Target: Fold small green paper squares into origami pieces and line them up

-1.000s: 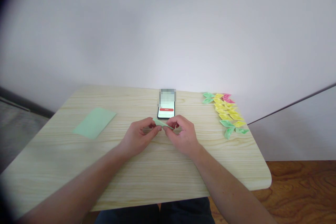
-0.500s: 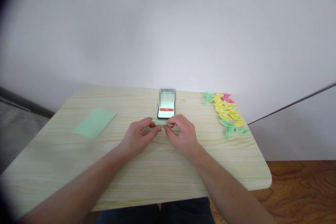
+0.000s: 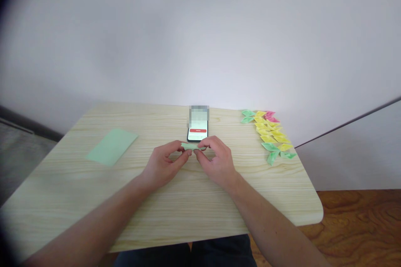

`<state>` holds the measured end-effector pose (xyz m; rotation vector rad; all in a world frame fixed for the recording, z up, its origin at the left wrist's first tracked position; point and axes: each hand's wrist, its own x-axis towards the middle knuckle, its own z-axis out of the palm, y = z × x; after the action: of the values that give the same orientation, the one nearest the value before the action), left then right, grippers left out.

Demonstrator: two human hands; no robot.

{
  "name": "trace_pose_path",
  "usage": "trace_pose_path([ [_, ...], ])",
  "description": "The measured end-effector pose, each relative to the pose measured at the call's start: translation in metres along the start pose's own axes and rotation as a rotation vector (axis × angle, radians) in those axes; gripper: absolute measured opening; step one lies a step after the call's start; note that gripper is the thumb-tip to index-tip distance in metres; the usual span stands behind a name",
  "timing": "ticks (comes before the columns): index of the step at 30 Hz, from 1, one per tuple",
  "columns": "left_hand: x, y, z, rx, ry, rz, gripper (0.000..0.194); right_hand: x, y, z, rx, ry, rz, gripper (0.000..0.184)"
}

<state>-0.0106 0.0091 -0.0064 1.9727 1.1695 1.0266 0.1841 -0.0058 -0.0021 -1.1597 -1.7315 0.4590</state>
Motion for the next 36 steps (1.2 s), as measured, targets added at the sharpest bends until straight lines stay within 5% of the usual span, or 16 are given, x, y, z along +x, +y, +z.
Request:
trace_pose_path([
  [28, -0.001, 0.002, 0.0016, 0.091, 0.089, 0.074, 0.017, 0.0016, -0.0019, 0.0, 0.007, 0.05, -0.085, 0.013],
  [36, 0.0012, 0.0009, 0.0005, -0.154, 0.078, 0.008, 0.011, -0.0003, -0.0015, 0.0, 0.097, -0.047, 0.089, 0.006],
])
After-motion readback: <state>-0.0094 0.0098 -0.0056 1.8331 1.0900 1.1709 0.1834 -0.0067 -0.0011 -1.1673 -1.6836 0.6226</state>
